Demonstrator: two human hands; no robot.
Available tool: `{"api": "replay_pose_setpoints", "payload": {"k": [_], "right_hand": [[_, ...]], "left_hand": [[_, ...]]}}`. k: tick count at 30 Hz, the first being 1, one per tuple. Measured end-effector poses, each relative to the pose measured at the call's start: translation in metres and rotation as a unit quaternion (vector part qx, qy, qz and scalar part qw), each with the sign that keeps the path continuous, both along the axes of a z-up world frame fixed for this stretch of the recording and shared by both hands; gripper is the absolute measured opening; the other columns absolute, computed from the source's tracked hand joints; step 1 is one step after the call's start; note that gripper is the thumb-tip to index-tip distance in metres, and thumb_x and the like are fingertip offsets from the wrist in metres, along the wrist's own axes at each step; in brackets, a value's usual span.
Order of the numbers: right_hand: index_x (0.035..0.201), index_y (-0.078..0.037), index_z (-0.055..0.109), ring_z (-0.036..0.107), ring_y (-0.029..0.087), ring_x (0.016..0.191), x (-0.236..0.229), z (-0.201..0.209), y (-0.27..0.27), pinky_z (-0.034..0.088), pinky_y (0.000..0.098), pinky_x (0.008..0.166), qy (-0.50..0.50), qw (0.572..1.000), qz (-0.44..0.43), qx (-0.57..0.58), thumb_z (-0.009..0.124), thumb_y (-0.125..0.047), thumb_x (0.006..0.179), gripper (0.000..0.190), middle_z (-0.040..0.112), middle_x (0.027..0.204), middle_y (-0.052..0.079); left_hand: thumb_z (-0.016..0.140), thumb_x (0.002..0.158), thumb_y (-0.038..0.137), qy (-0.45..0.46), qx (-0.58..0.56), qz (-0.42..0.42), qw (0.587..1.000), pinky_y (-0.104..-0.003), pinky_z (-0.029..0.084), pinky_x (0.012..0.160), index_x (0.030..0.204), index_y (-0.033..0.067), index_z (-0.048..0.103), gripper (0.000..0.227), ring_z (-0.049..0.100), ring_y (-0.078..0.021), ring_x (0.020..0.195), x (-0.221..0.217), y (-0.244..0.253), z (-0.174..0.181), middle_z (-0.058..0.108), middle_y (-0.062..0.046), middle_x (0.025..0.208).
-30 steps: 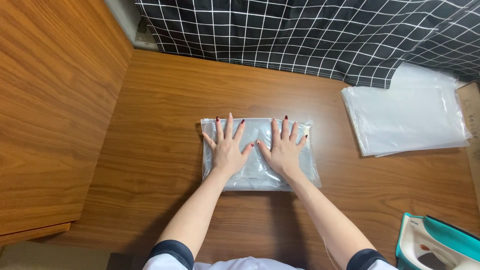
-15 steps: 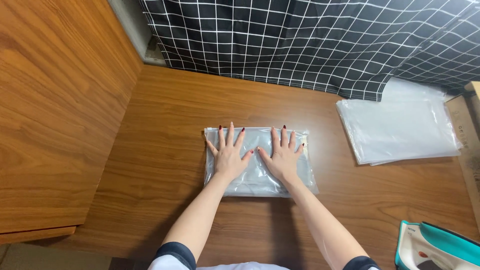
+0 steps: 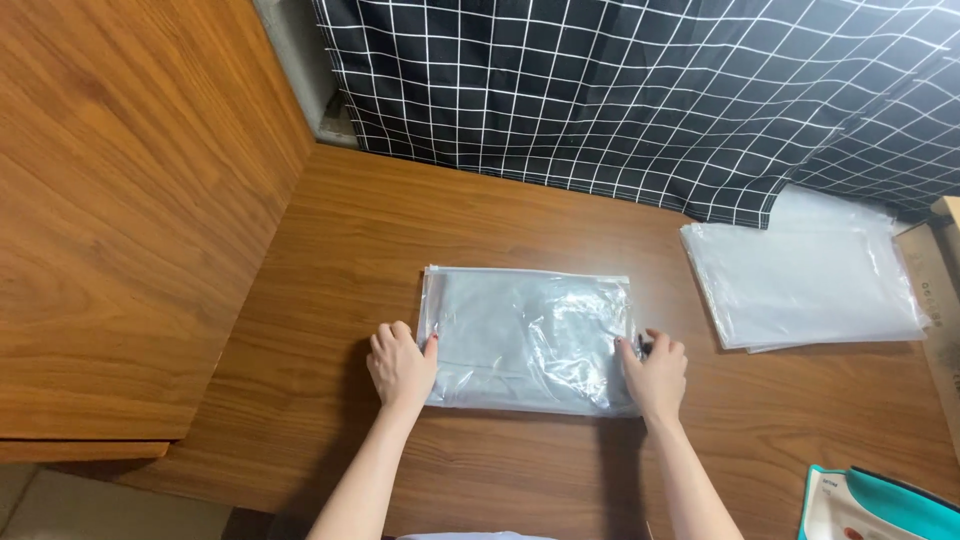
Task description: Folding a t-shirt, placing it in a plastic bag and then a cardboard box, followed by removing denim shorts from a hanger.
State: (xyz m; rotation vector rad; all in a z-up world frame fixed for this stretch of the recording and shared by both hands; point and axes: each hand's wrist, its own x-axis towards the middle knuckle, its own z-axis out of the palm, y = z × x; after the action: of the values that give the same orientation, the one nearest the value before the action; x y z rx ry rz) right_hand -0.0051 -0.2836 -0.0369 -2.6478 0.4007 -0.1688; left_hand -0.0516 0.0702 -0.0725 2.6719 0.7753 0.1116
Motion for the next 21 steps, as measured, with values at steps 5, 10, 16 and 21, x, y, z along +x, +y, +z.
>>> {"api": "replay_pose_setpoints", "payload": {"k": [5, 10, 16, 21], "right_hand": [[0.106, -0.018, 0.064, 0.067, 0.03, 0.092, -0.01, -0.003, -0.003, 0.051, 0.0466, 0.07, 0.094, 0.991, -0.064, 0.077, 0.062, -0.064, 0.081, 0.052, 0.069, 0.091, 0.006], [0.096, -0.005, 0.072, 0.063, 0.044, 0.099, -0.002, -0.027, -0.009, 0.05, 0.051, 0.078, 0.094, 0.981, -0.049, 0.163, 0.058, -0.042, 0.093, 0.04, 0.07, 0.094, 0.023], [0.077, -0.005, 0.063, 0.056, 0.025, 0.071, -0.014, 0.044, 0.059, 0.042, 0.0341, 0.066, 0.166, 0.966, -0.027, 0.197, 0.052, -0.037, 0.092, 0.037, 0.062, 0.071, 0.01], [0.065, -0.006, 0.061, 0.051, 0.02, 0.062, 0.01, 0.014, 0.128, 0.037, 0.0328, 0.06, 0.134, 0.969, 0.089, 0.188, 0.054, -0.034, 0.089, 0.038, 0.058, 0.06, 0.006]], "left_hand": [[0.051, 0.085, 0.052, 0.047, -0.036, -0.009, 0.998, -0.039, 0.048, 0.072, 0.088, 0.0144, 0.06, 0.039, 0.058, -0.0244, 0.096, -0.013, -0.009, 0.004, 0.058, -0.005, 0.094], [0.06, 0.079, 0.042, -0.024, -0.109, 0.004, 0.994, -0.036, 0.048, 0.064, 0.062, 0.0184, 0.055, 0.029, 0.06, -0.024, 0.079, -0.016, -0.006, -0.009, 0.055, 0.0, 0.073], [0.059, 0.085, 0.021, -0.083, -0.123, 0.013, 0.989, -0.037, 0.04, 0.052, 0.059, 0.0111, 0.055, 0.029, 0.057, -0.0241, 0.06, -0.017, 0.033, 0.012, 0.059, 0.001, 0.072], [0.057, 0.086, 0.028, -0.078, -0.017, 0.049, 0.996, -0.046, 0.043, 0.062, 0.067, 0.0128, 0.063, 0.025, 0.06, -0.0332, 0.069, 0.002, 0.126, 0.01, 0.062, -0.005, 0.08]]}}
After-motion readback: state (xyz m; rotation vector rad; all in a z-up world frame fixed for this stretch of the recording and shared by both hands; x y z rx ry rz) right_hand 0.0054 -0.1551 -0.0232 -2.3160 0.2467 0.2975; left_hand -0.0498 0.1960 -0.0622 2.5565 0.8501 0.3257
